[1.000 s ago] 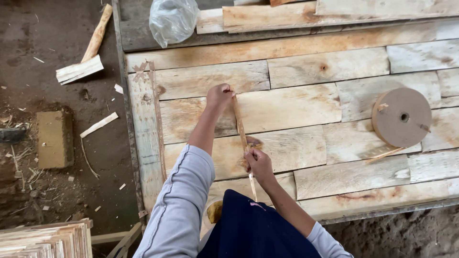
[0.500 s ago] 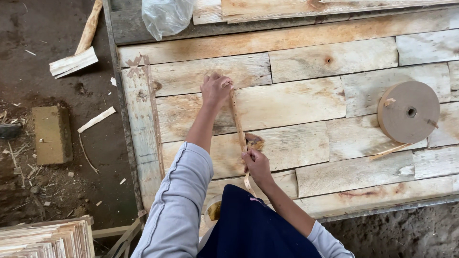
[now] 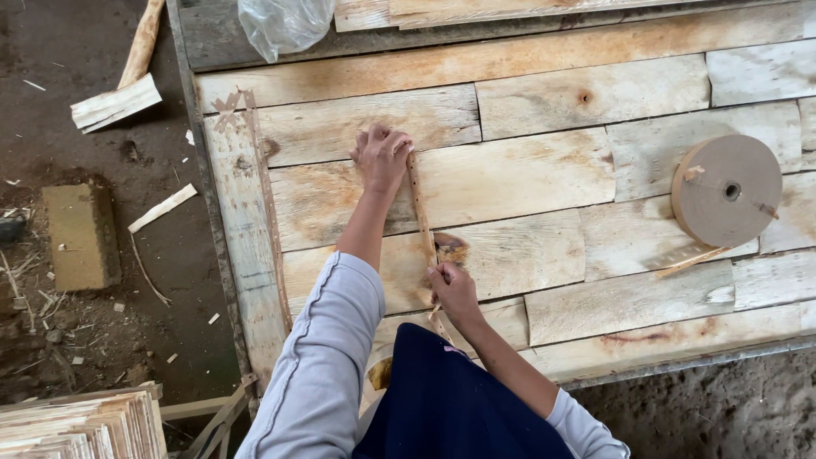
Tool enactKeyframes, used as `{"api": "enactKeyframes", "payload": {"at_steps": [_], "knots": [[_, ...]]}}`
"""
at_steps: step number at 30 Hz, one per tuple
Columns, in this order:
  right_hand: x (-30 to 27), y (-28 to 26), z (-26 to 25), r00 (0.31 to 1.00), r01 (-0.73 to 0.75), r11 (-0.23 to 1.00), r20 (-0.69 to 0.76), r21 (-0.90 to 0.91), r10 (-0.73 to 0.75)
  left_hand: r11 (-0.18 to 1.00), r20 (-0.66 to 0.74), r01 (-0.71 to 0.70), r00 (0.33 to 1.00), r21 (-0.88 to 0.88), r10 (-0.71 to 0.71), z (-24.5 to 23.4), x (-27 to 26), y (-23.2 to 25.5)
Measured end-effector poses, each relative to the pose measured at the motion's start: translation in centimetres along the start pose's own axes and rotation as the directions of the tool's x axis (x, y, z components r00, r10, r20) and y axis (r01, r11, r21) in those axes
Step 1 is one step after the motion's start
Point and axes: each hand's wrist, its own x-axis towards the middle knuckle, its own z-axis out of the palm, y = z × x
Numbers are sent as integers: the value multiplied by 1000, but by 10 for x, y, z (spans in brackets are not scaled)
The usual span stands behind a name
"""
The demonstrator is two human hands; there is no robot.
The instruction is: The person applies a brown paste from a small plastic container onto a perforated wooden strip using their fingers, then presses the strip onto a wooden workbench. The person repeats this process with additional strips, aligning and smoothing them in place.
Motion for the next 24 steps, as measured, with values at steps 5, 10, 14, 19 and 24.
{"api": "enactKeyframes", "payload": {"at_steps": [5, 10, 14, 19, 24], "knots": [[-1, -3, 2, 1000, -12, 1000, 12, 26, 11, 1000, -21, -21, 1000, -5, 21, 1, -3, 1], [5, 3, 6, 999, -27, 999, 32, 47, 25, 999, 66, 44, 997, 30, -46, -4, 1, 8], [3, -1, 6, 997, -63, 997, 43, 49, 61, 980, 189, 191, 962, 52, -198, -8, 19, 17], [-1, -11, 7, 995, -92, 996, 42, 14, 92, 944, 299, 317, 895, 98, -331, -11, 48, 21], [-2, -11, 7, 998, -49, 997, 50, 64, 46, 947, 236, 320, 920, 5, -312, -17, 40, 23]]}}
